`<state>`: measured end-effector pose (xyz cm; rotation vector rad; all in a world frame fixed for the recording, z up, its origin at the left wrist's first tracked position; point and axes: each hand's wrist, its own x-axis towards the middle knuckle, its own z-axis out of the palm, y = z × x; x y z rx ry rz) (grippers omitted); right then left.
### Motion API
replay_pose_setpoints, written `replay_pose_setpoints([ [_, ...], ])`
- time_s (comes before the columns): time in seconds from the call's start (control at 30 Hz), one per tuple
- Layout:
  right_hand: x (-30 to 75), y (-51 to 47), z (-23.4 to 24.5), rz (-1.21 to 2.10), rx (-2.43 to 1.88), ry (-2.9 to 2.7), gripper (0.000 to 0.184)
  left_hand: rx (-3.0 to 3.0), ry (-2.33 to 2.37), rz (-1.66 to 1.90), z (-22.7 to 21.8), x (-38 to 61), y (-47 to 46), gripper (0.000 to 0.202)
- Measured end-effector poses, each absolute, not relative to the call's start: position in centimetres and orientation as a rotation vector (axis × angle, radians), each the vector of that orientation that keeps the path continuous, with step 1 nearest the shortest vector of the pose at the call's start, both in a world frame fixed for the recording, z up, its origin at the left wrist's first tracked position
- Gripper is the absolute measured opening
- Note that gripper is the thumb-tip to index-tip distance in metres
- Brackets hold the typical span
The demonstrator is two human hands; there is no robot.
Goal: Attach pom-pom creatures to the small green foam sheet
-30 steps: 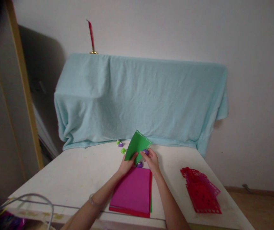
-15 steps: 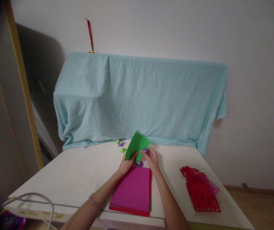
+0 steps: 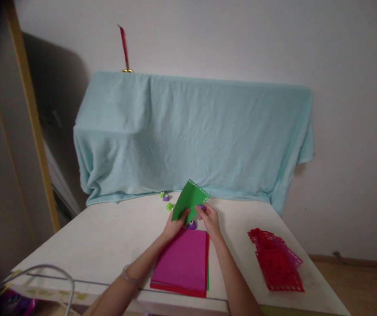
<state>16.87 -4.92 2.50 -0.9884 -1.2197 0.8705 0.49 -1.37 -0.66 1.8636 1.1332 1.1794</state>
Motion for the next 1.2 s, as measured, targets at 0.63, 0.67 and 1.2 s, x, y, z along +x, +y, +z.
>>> replay_pose_setpoints([
  [0.63, 17.6, -3.8, 0.8, 0.913, -1.03, -1.134, 0.04, 1.912, 1.128, 1.162, -0.6, 0.5, -1.3, 0.046],
  [0.67, 17.7, -3.7, 0.7, 0.907, -1.026, -1.138, 0.039, 1.912, 1.131, 1.159, -0.7, 0.5, -1.3, 0.047],
  [1.2, 17.1, -3.7, 0.8, 0.874, -0.983, -1.162, 0.035, 1.952, 1.144, 1.15, -0.2, 0.5, -1.6, 0.045],
])
